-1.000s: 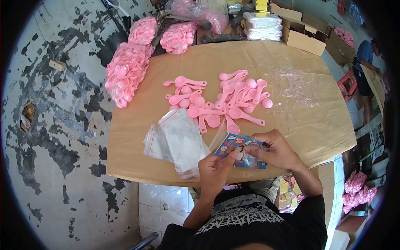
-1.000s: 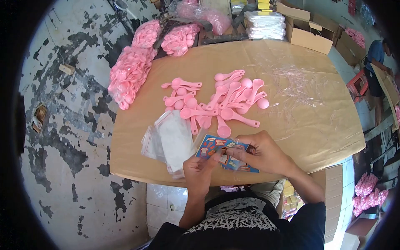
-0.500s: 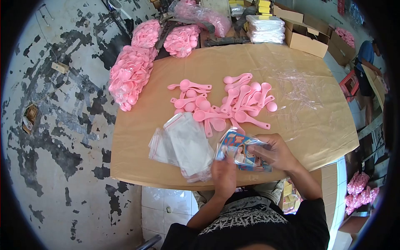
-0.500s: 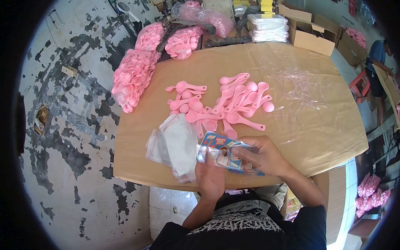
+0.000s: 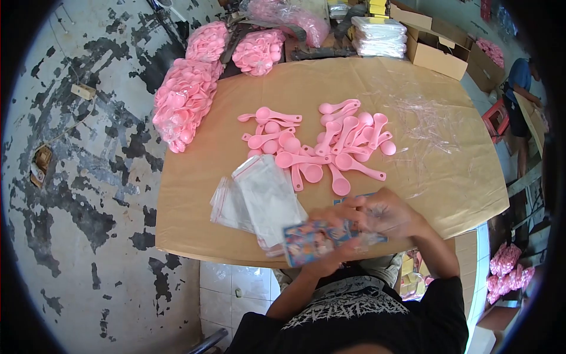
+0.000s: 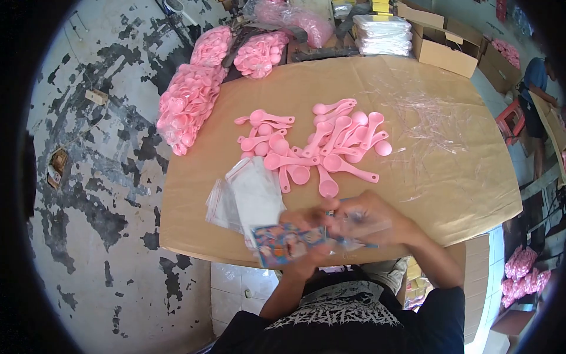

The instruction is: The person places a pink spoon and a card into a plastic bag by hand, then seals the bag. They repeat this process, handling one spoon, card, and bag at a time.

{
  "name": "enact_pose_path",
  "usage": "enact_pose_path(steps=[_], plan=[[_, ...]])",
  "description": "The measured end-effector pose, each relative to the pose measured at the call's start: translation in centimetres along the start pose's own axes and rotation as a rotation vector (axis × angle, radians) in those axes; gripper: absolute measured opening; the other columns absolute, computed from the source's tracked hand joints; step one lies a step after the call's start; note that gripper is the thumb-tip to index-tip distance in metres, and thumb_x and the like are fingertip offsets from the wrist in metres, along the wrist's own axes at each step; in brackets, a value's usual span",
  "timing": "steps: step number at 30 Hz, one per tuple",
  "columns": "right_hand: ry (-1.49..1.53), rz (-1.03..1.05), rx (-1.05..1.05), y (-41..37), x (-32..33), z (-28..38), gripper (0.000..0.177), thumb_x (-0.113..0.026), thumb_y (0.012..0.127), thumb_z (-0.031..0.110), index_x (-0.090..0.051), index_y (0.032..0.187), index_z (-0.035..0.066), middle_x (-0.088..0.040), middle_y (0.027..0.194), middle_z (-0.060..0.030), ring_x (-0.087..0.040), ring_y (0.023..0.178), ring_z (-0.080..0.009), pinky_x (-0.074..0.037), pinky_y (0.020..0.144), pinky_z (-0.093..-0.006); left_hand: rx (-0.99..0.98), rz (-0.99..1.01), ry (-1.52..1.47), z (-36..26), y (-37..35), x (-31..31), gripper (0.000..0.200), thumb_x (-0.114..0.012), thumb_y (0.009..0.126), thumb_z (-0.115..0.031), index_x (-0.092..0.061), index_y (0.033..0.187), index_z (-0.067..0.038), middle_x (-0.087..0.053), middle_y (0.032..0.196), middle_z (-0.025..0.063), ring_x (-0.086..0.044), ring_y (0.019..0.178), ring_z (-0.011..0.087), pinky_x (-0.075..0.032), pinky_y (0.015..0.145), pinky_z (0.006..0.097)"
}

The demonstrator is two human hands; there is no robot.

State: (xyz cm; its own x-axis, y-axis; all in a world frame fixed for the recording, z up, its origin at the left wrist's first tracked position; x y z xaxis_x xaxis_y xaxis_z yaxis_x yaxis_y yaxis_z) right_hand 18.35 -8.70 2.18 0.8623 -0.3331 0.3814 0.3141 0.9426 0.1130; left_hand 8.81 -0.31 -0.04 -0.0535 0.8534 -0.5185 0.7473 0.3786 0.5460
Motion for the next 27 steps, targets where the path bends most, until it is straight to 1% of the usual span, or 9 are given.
enact_pose_path(steps=[1, 4, 7, 10, 13, 16, 19, 22, 27], plan=[[-0.120, 0.055, -0.048, 0.4, 0.8, 0.1, 0.016, -0.070, 0.085, 0.012, -0.069, 0.098, 0.003, -0.068, 0.093, -0.0072, -0.062, 0.080, -0.0156, -0.050, 0.072, -0.0327, -0.037, -0.040, 0.009, -0.5, 0.1, 0.7, 0.050, -0.069, 0.080, 0.002, -0.042, 0.121, -0.009, -0.057, 0.123, 0.0173, -0.048, 0.128, 0.0358, -0.036, 0.109, 0.0498], [-0.606, -0.339, -0.082, 1.9, 5.9, -0.5, 0.018, -0.067, 0.086, 0.014, -0.069, 0.102, 0.005, -0.068, 0.092, -0.0118, -0.064, 0.077, -0.0269, -0.051, 0.074, -0.0381, -0.156, -0.246, 0.039, -2.7, 0.5, 2.4, 0.052, -0.068, 0.083, -0.005, -0.043, 0.128, -0.008, -0.056, 0.127, 0.0197, -0.050, 0.125, 0.0388, -0.033, 0.111, 0.0544], [-0.846, -0.362, 0.022, 2.3, 6.6, -3.2, 0.023, -0.064, 0.089, 0.017, -0.067, 0.108, 0.005, -0.068, 0.094, -0.0140, -0.063, 0.080, -0.0330, -0.051, 0.076, -0.0411, -0.175, -0.289, -0.021, -3.0, 0.3, 3.4, 0.063, -0.066, 0.085, -0.005, -0.036, 0.140, -0.009, -0.052, 0.135, 0.0190, -0.046, 0.129, 0.0413, -0.026, 0.114, 0.0579], [-0.792, -0.377, 0.109, 2.1, 6.3, -3.1, 0.027, -0.064, 0.089, 0.017, -0.064, 0.112, 0.005, -0.068, 0.094, -0.0145, -0.063, 0.081, -0.0339, -0.051, 0.075, -0.0410, -0.203, -0.308, -0.016, -3.4, 0.3, 4.0, 0.067, -0.064, 0.086, -0.007, -0.032, 0.145, -0.010, -0.046, 0.142, 0.0198, -0.043, 0.131, 0.0425, -0.024, 0.115, 0.0597], [-0.505, -0.284, -0.129, 1.5, 6.7, -3.2, 0.024, -0.065, 0.089, 0.015, -0.065, 0.109, 0.002, -0.068, 0.095, -0.0126, -0.064, 0.078, -0.0258, -0.050, 0.071, -0.0352, -0.213, -0.327, -0.001, -3.8, 0.1, 4.6, 0.066, -0.062, 0.087, -0.006, -0.031, 0.145, -0.010, -0.043, 0.144, 0.0194, -0.043, 0.131, 0.0428, -0.024, 0.115, 0.0597], [-0.128, -0.304, -0.035, 0.1, 7.3, -0.2, 0.016, -0.065, 0.090, 0.011, -0.066, 0.102, -0.001, -0.068, 0.089, -0.0089, -0.060, 0.072, -0.0122, -0.048, 0.064, -0.0274, -0.210, -0.345, -0.059, -4.1, 0.0, 5.0, 0.065, -0.062, 0.088, -0.006, -0.032, 0.145, -0.011, -0.043, 0.145, 0.0186, -0.041, 0.133, 0.0426, -0.024, 0.115, 0.0593], [-0.074, -0.261, 0.007, -1.7, 7.1, 1.5, 0.011, -0.064, 0.092, 0.008, -0.067, 0.095, -0.002, -0.065, 0.079, -0.0047, -0.053, 0.067, -0.0048, -0.045, 0.061, -0.0227, -0.202, -0.368, -0.103, -4.0, -0.1, 5.1, 0.065, -0.062, 0.088, -0.006, -0.033, 0.145, -0.012, -0.043, 0.146, 0.0177, -0.041, 0.133, 0.0424, -0.024, 0.115, 0.0587], [-0.084, -0.239, 0.020, -1.5, 5.4, 4.5, 0.013, -0.066, 0.091, 0.010, -0.067, 0.093, -0.003, -0.064, 0.074, -0.0040, -0.054, 0.065, -0.0052, -0.045, 0.060, -0.0237, -0.203, -0.257, -0.123, -3.2, 0.3, 4.1, 0.059, -0.060, 0.089, -0.005, -0.036, 0.142, -0.013, -0.041, 0.147, 0.0161, -0.040, 0.134, 0.0413, -0.026, 0.115, 0.0576], [-0.038, -0.076, 0.173, -0.4, 2.4, 7.5, 0.015, -0.068, 0.090, 0.015, -0.066, 0.099, 0.003, -0.070, 0.079, -0.0045, -0.058, 0.062, -0.0080, -0.045, 0.058, -0.0242, 0.001, -0.318, -0.475, 0.1, 0.0, 1.5, 0.055, -0.064, 0.092, -0.013, -0.036, 0.140, -0.014, -0.036, 0.151, 0.0134, -0.039, 0.137, 0.0326, -0.033, 0.114, 0.0514]])
Point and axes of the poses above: each hand's wrist, its own y-axis towards the middle knuckle, its own x-axis out of the back of the hand, z = x × y, the point moved 8 cm from there along y, towards the middle knuckle
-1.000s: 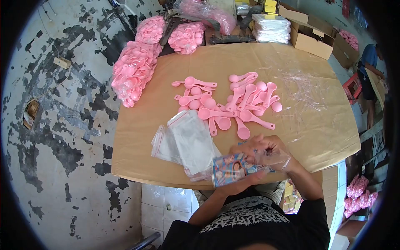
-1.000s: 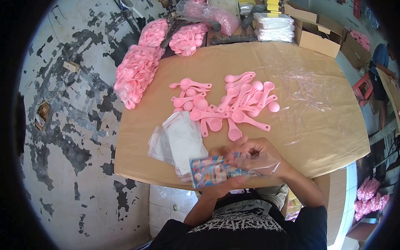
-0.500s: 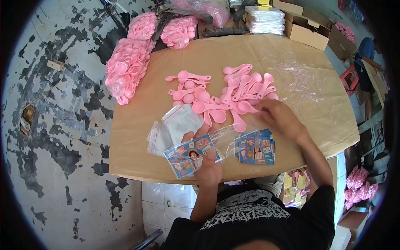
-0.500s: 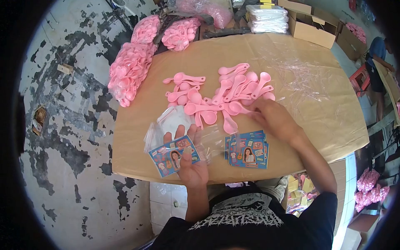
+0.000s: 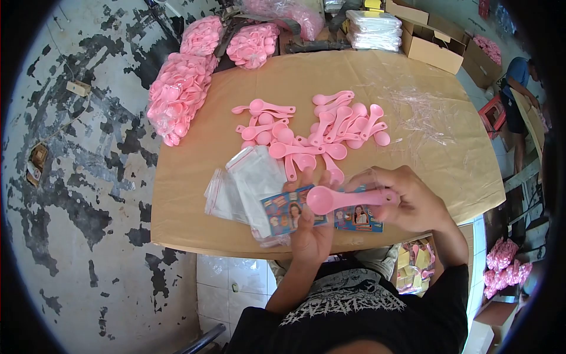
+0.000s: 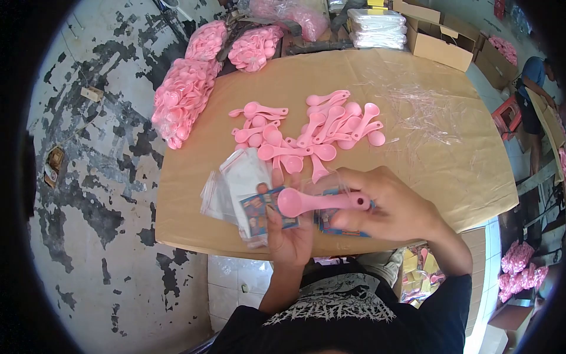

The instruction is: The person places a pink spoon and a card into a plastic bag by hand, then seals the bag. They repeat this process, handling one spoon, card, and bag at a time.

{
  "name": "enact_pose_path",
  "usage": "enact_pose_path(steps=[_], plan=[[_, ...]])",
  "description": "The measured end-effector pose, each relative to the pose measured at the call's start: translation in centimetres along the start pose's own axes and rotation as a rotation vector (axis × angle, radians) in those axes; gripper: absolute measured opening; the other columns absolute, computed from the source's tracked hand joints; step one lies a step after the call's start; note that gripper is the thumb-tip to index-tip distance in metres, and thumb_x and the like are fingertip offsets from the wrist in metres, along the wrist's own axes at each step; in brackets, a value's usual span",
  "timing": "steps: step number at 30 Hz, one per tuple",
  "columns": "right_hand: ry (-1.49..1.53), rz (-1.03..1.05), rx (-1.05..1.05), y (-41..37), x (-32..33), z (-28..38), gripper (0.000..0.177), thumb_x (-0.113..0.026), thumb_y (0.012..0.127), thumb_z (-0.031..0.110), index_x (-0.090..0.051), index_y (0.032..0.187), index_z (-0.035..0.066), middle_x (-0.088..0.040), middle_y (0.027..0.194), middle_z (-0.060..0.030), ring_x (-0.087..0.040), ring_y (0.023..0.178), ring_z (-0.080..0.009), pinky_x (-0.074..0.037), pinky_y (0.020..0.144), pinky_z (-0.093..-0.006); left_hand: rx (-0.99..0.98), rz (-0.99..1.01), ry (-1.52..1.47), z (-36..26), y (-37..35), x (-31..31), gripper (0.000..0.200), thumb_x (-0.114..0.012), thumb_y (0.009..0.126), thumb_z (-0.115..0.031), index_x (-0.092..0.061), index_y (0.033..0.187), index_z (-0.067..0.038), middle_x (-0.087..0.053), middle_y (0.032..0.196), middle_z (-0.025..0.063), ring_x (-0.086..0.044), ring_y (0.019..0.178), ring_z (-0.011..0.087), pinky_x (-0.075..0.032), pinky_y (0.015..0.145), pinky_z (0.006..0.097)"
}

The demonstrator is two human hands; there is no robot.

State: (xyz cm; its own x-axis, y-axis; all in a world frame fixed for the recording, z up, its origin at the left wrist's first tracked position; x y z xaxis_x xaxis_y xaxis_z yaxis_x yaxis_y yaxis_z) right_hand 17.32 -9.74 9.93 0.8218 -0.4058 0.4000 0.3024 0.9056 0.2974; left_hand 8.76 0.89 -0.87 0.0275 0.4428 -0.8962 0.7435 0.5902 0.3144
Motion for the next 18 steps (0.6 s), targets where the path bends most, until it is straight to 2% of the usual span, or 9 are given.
enact_pose_path(steps=[3, 4, 6, 8, 11, 12, 14, 16, 18], plan=[[-0.200, -0.098, 0.003, -0.2, 1.3, 1.4, 0.014, -0.071, 0.087, 0.014, -0.066, 0.096, 0.004, -0.071, 0.079, -0.0027, -0.055, 0.056, -0.0050, -0.042, 0.051, -0.0230, 0.157, -0.060, -0.057, 1.4, -0.6, -0.4, 0.074, -0.070, 0.089, -0.026, -0.026, 0.146, -0.010, -0.030, 0.153, 0.0155, -0.038, 0.137, 0.0275, -0.035, 0.114, 0.0455], [-0.270, -0.258, 0.186, -0.5, 3.4, 3.3, 0.009, -0.071, 0.085, 0.010, -0.067, 0.091, 0.006, -0.069, 0.072, 0.0000, -0.051, 0.050, -0.0016, -0.035, 0.044, -0.0213, 0.195, -0.036, -0.075, 1.7, -0.5, -0.7, 0.081, -0.072, 0.087, -0.029, -0.023, 0.148, -0.007, -0.028, 0.154, 0.0166, -0.036, 0.138, 0.0280, -0.033, 0.115, 0.0448], [-0.268, -0.536, 0.365, -1.3, 7.5, 6.1, 0.006, -0.071, 0.084, 0.007, -0.068, 0.088, 0.006, -0.067, 0.068, 0.0007, -0.050, 0.047, -0.0009, -0.032, 0.042, -0.0215, 0.171, 0.015, 0.025, 1.5, 0.0, -0.9, 0.091, -0.075, 0.084, -0.031, -0.019, 0.149, -0.003, -0.025, 0.154, 0.0197, -0.032, 0.140, 0.0302, -0.030, 0.116, 0.0438], [-0.317, -0.545, 0.329, -1.3, 8.2, 6.6, 0.004, -0.071, 0.084, 0.006, -0.069, 0.087, 0.006, -0.066, 0.066, 0.0004, -0.050, 0.047, -0.0012, -0.033, 0.042, -0.0219, 0.052, 0.071, 0.260, 0.6, 0.5, -0.6, 0.098, -0.077, 0.082, -0.031, -0.015, 0.149, 0.002, -0.022, 0.155, 0.0238, -0.025, 0.144, 0.0337, -0.028, 0.116, 0.0434], [-0.388, -0.238, 0.059, 0.6, 5.4, 5.0, 0.005, -0.069, 0.085, 0.007, -0.068, 0.087, 0.003, -0.067, 0.070, -0.0019, -0.053, 0.051, -0.0032, -0.038, 0.046, -0.0225, -0.094, 0.335, 1.027, -0.2, 0.3, -4.9, 0.098, -0.078, 0.080, -0.027, -0.015, 0.149, 0.003, -0.022, 0.154, 0.0226, -0.033, 0.139, 0.0311, -0.032, 0.112, 0.0402], [-0.363, -0.190, 0.039, 1.0, 4.1, 4.5, 0.006, -0.069, 0.084, 0.007, -0.067, 0.088, 0.002, -0.068, 0.072, -0.0026, -0.053, 0.053, -0.0041, -0.038, 0.047, -0.0225, -0.057, 0.427, 1.200, 0.2, 0.2, -7.1, 0.087, -0.075, 0.085, -0.020, -0.020, 0.147, 0.004, -0.034, 0.149, 0.0227, -0.046, 0.129, 0.0250, -0.038, 0.106, 0.0363], [-0.301, -0.141, 0.049, 1.2, 2.7, 3.4, 0.012, -0.070, 0.084, 0.009, -0.067, 0.093, 0.001, -0.069, 0.075, -0.0030, -0.054, 0.056, -0.0054, -0.039, 0.050, -0.0221, 0.188, 0.393, 1.333, 2.4, -0.3, -5.4, 0.072, -0.069, 0.089, -0.015, -0.026, 0.145, 0.005, -0.042, 0.144, 0.0203, -0.050, 0.122, 0.0202, -0.041, 0.102, 0.0338], [-0.229, -0.156, 0.120, 1.5, 2.2, 2.7, 0.022, -0.073, 0.083, 0.012, -0.067, 0.102, 0.002, -0.070, 0.075, -0.0021, -0.056, 0.058, -0.0065, -0.040, 0.052, -0.0213, 0.397, 0.303, 1.218, 3.5, -1.1, -3.0, 0.059, -0.062, 0.094, -0.011, -0.031, 0.142, 0.005, -0.048, 0.139, 0.0177, -0.053, 0.119, 0.0163, -0.044, 0.097, 0.0311], [-0.276, -0.365, 0.249, 1.5, 3.8, 2.4, 0.031, -0.073, 0.084, 0.015, -0.064, 0.111, 0.002, -0.070, 0.076, -0.0021, -0.058, 0.060, -0.0077, -0.043, 0.056, -0.0205, 0.533, 0.237, 0.910, 4.0, -1.8, -1.4, 0.050, -0.057, 0.097, -0.009, -0.035, 0.140, 0.005, -0.052, 0.137, 0.0152, -0.052, 0.119, 0.0137, -0.047, 0.092, 0.0286]])
Point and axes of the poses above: each hand's wrist, its own y-axis towards the middle knuckle, its own x-axis out of the back of the hand, z = x × y, the point moved 8 cm from there along y, towards the middle knuckle
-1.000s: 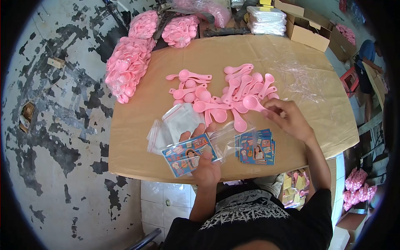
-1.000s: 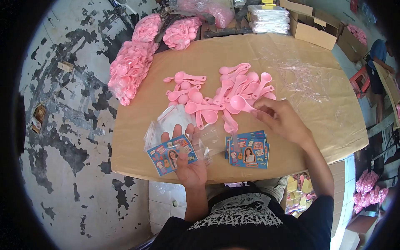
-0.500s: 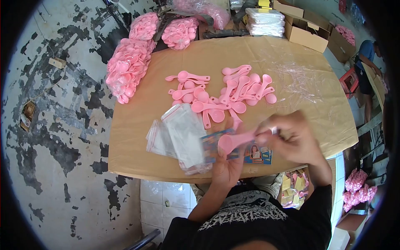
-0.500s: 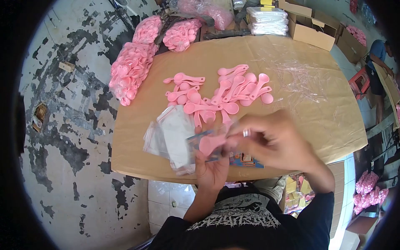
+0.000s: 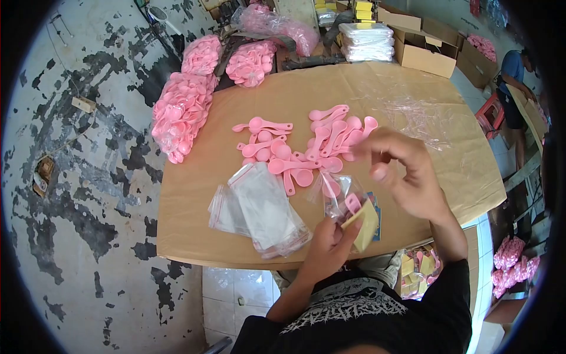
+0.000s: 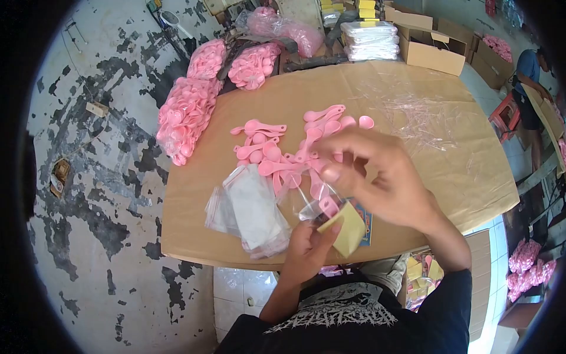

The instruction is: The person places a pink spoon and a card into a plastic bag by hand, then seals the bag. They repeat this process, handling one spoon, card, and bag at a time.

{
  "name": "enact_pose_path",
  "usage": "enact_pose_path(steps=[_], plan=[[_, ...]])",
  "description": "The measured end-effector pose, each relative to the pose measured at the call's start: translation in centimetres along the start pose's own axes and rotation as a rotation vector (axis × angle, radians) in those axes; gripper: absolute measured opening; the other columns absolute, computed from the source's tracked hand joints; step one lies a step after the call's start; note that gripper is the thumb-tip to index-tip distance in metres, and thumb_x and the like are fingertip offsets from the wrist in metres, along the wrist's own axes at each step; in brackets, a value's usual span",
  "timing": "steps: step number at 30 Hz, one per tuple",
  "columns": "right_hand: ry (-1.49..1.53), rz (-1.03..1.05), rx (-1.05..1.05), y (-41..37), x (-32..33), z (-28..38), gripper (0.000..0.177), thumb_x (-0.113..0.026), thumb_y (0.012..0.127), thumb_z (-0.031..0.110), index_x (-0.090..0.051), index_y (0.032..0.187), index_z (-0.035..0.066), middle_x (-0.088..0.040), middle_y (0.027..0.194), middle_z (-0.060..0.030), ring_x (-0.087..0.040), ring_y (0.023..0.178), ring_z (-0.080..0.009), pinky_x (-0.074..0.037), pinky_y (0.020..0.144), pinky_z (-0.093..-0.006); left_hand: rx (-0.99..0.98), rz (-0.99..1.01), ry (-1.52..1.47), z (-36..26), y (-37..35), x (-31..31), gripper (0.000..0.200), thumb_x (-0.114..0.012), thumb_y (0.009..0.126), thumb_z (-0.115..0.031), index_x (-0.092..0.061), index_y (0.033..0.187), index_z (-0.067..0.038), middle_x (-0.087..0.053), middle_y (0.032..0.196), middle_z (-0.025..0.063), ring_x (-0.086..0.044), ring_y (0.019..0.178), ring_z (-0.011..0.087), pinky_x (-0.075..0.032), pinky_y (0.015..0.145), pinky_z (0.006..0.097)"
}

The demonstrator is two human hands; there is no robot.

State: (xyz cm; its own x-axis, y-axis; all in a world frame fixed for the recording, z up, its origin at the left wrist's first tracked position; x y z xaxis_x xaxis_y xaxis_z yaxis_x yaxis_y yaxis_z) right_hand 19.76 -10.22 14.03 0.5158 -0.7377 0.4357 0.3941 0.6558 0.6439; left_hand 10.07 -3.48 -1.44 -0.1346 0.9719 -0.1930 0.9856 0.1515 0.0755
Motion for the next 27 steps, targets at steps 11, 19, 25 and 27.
enact_pose_path(steps=[11, 19, 25, 27], plan=[[0.053, 0.233, -0.305, -2.6, -2.6, -2.9, 0.030, -0.072, 0.083, 0.002, -0.065, 0.112, 0.007, -0.070, 0.085, -0.0065, -0.067, 0.077, -0.0147, -0.052, 0.067, -0.0270, -0.042, -0.077, -0.214, -2.7, 0.1, 1.4, 0.035, -0.037, 0.105, -0.013, -0.040, 0.136, 0.003, -0.055, 0.127, 0.0150, -0.057, 0.118, 0.0225, -0.051, 0.095, 0.0334], [-0.514, 0.157, 0.217, -2.9, -3.4, -0.1, 0.022, -0.075, 0.073, 0.016, -0.071, 0.095, 0.010, -0.065, 0.091, -0.0020, -0.060, 0.092, -0.0225, -0.052, 0.078, -0.0350, -0.143, -0.236, 0.326, -3.2, 0.4, 2.1, 0.036, -0.039, 0.103, -0.010, -0.044, 0.135, 0.005, -0.066, 0.095, 0.0146, -0.069, 0.080, 0.0211, -0.055, 0.069, 0.0298], [-0.593, 0.254, 0.299, -3.2, -4.1, -0.5, 0.019, -0.075, 0.074, 0.016, -0.070, 0.090, 0.008, -0.065, 0.086, -0.0026, -0.061, 0.087, -0.0212, -0.052, 0.075, -0.0351, -0.080, -0.183, 0.607, -4.3, 0.1, 1.8, 0.040, -0.046, 0.095, -0.003, -0.045, 0.134, 0.006, -0.059, 0.068, 0.0230, -0.063, 0.059, 0.0317, -0.047, 0.058, 0.0398], [-0.566, 0.239, 0.270, -3.2, -4.1, -0.9, 0.013, -0.074, 0.075, 0.014, -0.069, 0.085, 0.007, -0.065, 0.082, -0.0033, -0.062, 0.082, -0.0203, -0.052, 0.072, -0.0350, -0.095, -0.145, 0.676, -4.7, 0.1, 1.6, 0.040, -0.047, 0.094, -0.002, -0.045, 0.133, 0.007, -0.057, 0.068, 0.0246, -0.061, 0.057, 0.0323, -0.045, 0.057, 0.0421]])
Point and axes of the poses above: each hand's wrist, its own y-axis towards the middle knuckle, its own x-axis out of the back of the hand, z = x × y, the point moved 8 cm from there along y, towards the middle knuckle
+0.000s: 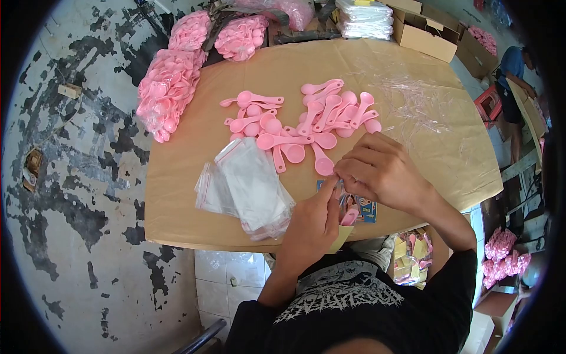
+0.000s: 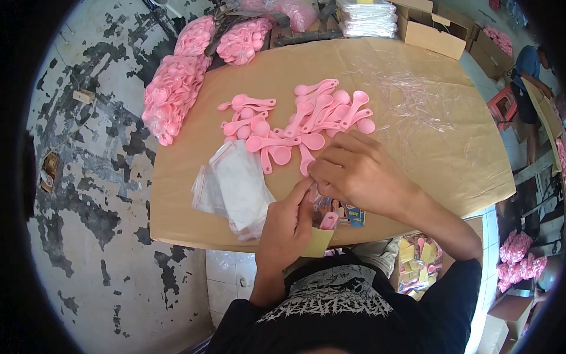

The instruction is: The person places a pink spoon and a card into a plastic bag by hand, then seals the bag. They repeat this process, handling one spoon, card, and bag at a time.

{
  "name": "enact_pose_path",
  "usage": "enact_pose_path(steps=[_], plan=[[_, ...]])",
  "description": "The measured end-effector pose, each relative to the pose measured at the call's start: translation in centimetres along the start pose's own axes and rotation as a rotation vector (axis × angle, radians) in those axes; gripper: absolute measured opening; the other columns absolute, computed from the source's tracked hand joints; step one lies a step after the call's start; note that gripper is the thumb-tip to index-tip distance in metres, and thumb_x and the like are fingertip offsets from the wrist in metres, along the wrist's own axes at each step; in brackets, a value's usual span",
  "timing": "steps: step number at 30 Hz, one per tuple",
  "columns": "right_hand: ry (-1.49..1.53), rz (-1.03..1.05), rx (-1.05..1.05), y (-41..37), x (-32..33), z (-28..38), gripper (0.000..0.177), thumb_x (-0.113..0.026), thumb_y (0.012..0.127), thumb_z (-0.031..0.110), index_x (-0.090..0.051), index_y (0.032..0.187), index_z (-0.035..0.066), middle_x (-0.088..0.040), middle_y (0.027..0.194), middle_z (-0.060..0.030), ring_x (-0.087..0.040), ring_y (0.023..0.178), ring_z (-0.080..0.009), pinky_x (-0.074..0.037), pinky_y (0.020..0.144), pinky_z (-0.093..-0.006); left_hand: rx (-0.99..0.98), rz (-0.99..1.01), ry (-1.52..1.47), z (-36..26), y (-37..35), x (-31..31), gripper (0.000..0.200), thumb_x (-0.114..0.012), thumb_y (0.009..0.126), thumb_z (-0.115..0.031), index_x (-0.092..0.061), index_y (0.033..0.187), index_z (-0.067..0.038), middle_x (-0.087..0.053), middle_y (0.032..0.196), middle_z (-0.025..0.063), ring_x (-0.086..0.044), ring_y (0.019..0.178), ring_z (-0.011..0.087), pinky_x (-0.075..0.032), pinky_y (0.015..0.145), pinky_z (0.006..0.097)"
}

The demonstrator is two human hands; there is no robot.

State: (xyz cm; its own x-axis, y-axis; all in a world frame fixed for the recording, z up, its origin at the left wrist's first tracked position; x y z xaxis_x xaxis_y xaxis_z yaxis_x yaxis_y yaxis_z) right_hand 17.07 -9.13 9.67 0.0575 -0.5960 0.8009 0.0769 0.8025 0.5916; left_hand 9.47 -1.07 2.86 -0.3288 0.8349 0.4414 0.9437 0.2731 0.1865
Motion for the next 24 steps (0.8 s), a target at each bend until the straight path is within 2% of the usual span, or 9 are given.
enact_pose_path(steps=[3, 6, 9, 11, 12, 14, 17, 20, 24], plan=[[0.313, -0.125, -0.122, 0.0, 1.4, -1.2, 0.011, -0.074, 0.075, 0.011, -0.066, 0.081, 0.006, -0.065, 0.077, -0.0028, -0.061, 0.069, -0.0171, -0.050, 0.064, -0.0320, -0.025, 0.010, -0.033, -0.3, -0.2, 0.4, 0.035, -0.044, 0.098, -0.005, -0.046, 0.131, 0.006, -0.066, 0.083, 0.0244, -0.068, 0.066, 0.0272, -0.051, 0.061, 0.0363], [0.520, -0.265, -0.395, -1.4, 4.9, -4.3, 0.013, -0.074, 0.077, 0.011, -0.064, 0.080, 0.004, -0.064, 0.073, -0.0020, -0.059, 0.063, -0.0147, -0.047, 0.059, -0.0287, -0.037, -0.023, -0.628, -0.6, -0.4, 0.0, 0.031, -0.038, 0.104, -0.010, -0.045, 0.130, 0.004, -0.066, 0.111, 0.0237, -0.071, 0.080, 0.0229, -0.056, 0.070, 0.0294], [0.965, -0.253, -0.168, -3.6, 7.9, -6.3, 0.012, -0.072, 0.080, 0.009, -0.063, 0.083, 0.002, -0.062, 0.070, -0.0035, -0.057, 0.062, -0.0120, -0.044, 0.057, -0.0253, 0.004, -0.001, -0.949, 0.6, -0.7, 0.5, 0.032, -0.032, 0.107, -0.016, -0.045, 0.129, 0.003, -0.056, 0.131, 0.0224, -0.070, 0.095, 0.0241, -0.057, 0.080, 0.0272], [1.293, -0.210, -0.081, -6.7, 7.9, -9.2, 0.012, -0.071, 0.081, 0.008, -0.062, 0.084, 0.001, -0.062, 0.070, -0.0056, -0.057, 0.063, -0.0119, -0.044, 0.057, -0.0254, 0.042, -0.036, -0.883, 1.2, -0.5, 1.1, 0.033, -0.032, 0.107, -0.018, -0.044, 0.129, 0.003, -0.055, 0.133, 0.0232, -0.070, 0.096, 0.0254, -0.057, 0.079, 0.0284], [1.272, -0.113, -0.256, -9.5, 6.0, -12.6, 0.012, -0.067, 0.085, 0.008, -0.064, 0.093, -0.001, -0.064, 0.074, -0.0080, -0.059, 0.064, -0.0154, -0.047, 0.060, -0.0277, 0.059, -0.051, -0.851, 1.4, -0.4, 1.3, 0.034, -0.033, 0.107, -0.019, -0.044, 0.129, 0.004, -0.054, 0.133, 0.0237, -0.069, 0.097, 0.0260, -0.058, 0.079, 0.0290], [0.310, 0.078, -0.662, -11.1, 3.4, -15.8, 0.017, -0.062, 0.089, 0.007, -0.065, 0.104, -0.001, -0.068, 0.086, -0.0090, -0.064, 0.072, -0.0199, -0.051, 0.068, -0.0310, 0.082, -0.089, -0.816, 1.9, -0.3, 1.4, 0.034, -0.036, 0.106, -0.019, -0.046, 0.127, 0.005, -0.056, 0.130, 0.0229, -0.069, 0.097, 0.0267, -0.059, 0.076, 0.0297], [-0.067, -0.325, -0.516, -9.9, 6.8, -13.6, 0.024, -0.059, 0.090, 0.003, -0.064, 0.113, 0.001, -0.068, 0.098, -0.0098, -0.066, 0.082, -0.0206, -0.052, 0.075, -0.0316, 0.083, -0.154, -0.732, 1.9, 0.2, 1.6, 0.036, -0.038, 0.105, -0.020, -0.047, 0.128, 0.006, -0.058, 0.127, 0.0229, -0.070, 0.095, 0.0293, -0.061, 0.070, 0.0299], [0.225, -0.327, -0.597, -7.5, 5.9, -8.8, 0.027, -0.062, 0.086, 0.000, -0.065, 0.114, 0.001, -0.067, 0.106, -0.0114, -0.066, 0.089, -0.0199, -0.052, 0.076, -0.0314, 0.056, -0.167, -0.684, 1.4, 1.2, 1.5, 0.039, -0.040, 0.105, -0.021, -0.047, 0.131, 0.006, -0.059, 0.126, 0.0221, -0.068, 0.100, 0.0293, -0.061, 0.069, 0.0311], [0.718, 0.093, -0.566, -4.1, -1.0, -3.3, 0.027, -0.068, 0.088, 0.006, -0.065, 0.114, 0.001, -0.069, 0.086, -0.0074, -0.063, 0.074, -0.0126, -0.051, 0.068, -0.0276, 0.010, -0.132, -0.805, 0.9, 2.4, 0.2, 0.039, -0.044, 0.105, -0.023, -0.048, 0.132, 0.005, -0.056, 0.125, 0.0132, -0.064, 0.107, 0.0221, -0.054, 0.086, 0.0291]])
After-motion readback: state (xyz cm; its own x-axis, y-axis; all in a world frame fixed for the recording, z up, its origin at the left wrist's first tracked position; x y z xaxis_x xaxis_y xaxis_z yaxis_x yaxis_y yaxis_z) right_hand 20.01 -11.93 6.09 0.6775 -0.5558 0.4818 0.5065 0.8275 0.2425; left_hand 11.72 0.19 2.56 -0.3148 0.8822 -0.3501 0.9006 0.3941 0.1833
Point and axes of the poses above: each hand's wrist, its own y-axis towards the middle knuckle, its own x-axis out of the back of the hand, z = x × y, the point moved 8 cm from there along y, towards the middle knuckle
